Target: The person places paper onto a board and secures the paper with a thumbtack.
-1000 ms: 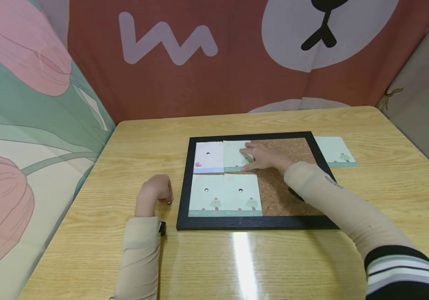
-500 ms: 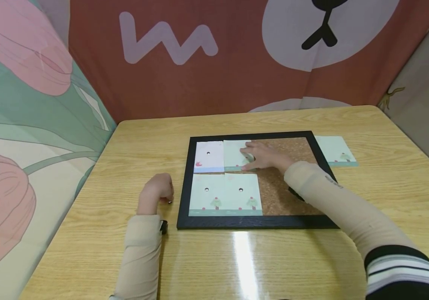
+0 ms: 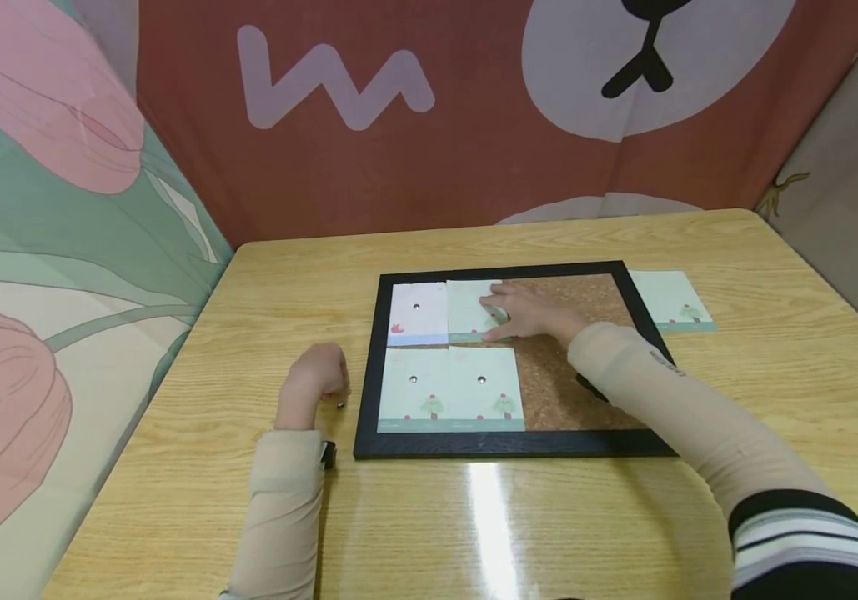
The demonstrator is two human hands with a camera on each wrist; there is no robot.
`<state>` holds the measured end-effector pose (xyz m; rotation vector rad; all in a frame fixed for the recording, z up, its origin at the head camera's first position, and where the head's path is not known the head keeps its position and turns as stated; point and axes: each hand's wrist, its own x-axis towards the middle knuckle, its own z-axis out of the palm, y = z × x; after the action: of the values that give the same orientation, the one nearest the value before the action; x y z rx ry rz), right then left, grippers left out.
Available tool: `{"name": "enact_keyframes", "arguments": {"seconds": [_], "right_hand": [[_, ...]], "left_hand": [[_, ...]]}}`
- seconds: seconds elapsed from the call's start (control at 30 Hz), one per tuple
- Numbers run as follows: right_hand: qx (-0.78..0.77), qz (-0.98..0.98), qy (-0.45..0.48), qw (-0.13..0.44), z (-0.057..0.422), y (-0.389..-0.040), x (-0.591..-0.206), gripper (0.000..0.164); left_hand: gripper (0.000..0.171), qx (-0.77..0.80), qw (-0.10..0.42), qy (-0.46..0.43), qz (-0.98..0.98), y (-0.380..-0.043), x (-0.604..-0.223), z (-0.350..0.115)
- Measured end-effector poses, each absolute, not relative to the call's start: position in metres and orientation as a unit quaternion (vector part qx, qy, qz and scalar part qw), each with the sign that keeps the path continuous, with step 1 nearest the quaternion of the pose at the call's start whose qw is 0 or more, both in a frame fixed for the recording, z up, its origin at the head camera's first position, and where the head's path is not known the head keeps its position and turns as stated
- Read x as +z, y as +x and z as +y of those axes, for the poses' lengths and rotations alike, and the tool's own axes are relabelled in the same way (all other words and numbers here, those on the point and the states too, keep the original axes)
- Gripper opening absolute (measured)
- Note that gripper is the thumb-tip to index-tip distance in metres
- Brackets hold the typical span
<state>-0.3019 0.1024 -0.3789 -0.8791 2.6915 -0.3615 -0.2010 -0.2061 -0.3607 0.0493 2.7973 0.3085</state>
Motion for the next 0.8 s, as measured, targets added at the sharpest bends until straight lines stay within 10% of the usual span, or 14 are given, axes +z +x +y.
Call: {"name": "enact_keyframes", "arguments": {"seconds": [0.8], "right_hand": [[-0.131,0.931,-0.307,0.149,0.105,-0.302,-0.381,0.075]], "left_hand": [[0.011,0.123,0.042,0.098,0.987,-0.222,-0.298,-0.148]]}}
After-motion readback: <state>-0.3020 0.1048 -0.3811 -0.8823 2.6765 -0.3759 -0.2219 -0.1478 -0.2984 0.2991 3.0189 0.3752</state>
